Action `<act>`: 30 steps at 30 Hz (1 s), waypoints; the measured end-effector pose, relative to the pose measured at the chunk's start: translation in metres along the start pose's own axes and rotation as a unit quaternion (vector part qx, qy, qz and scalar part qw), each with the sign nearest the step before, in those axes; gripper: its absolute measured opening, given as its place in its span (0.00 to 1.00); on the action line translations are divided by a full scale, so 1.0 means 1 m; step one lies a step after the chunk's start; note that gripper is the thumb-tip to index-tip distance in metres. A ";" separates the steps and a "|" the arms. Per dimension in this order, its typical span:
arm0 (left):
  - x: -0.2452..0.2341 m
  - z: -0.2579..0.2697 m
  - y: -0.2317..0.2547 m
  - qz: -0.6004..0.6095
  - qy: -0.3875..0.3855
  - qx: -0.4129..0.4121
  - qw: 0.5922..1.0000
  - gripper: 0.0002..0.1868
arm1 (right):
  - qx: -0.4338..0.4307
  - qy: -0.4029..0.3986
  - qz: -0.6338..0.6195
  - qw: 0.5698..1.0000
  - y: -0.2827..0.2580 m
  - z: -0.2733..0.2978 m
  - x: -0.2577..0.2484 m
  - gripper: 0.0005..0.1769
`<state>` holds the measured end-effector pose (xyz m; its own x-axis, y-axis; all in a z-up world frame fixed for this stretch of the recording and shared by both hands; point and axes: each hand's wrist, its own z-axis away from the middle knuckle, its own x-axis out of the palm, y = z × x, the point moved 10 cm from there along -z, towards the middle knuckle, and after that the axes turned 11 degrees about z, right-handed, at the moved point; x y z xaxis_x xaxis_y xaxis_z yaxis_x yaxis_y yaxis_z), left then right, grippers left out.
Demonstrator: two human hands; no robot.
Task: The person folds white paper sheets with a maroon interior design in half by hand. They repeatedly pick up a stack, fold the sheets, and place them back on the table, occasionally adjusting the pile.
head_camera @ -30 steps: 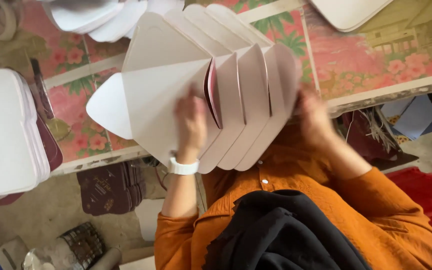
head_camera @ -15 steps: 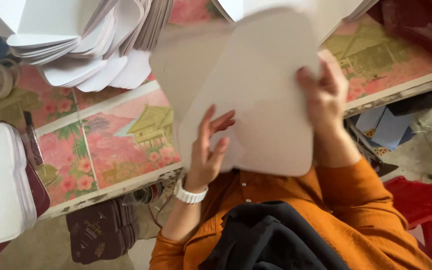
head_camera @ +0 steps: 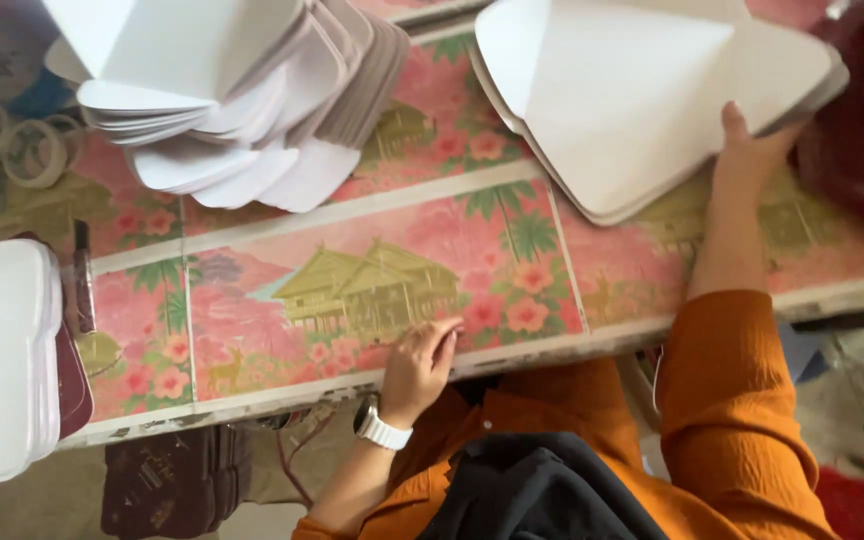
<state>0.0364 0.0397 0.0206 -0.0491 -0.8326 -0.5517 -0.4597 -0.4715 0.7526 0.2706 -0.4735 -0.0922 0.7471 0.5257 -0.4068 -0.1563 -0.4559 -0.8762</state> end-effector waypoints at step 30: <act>-0.108 -0.025 0.021 0.132 0.026 0.007 0.991 0.59 | -0.165 -0.253 -0.355 0.885 -0.186 0.225 -0.169 0.35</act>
<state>0.0541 0.1127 0.1045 -0.1241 -0.9407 -0.3159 -0.4486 -0.2307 0.8634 0.0276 -0.3156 0.0814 0.1830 0.9799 0.0791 0.4951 -0.0224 -0.8685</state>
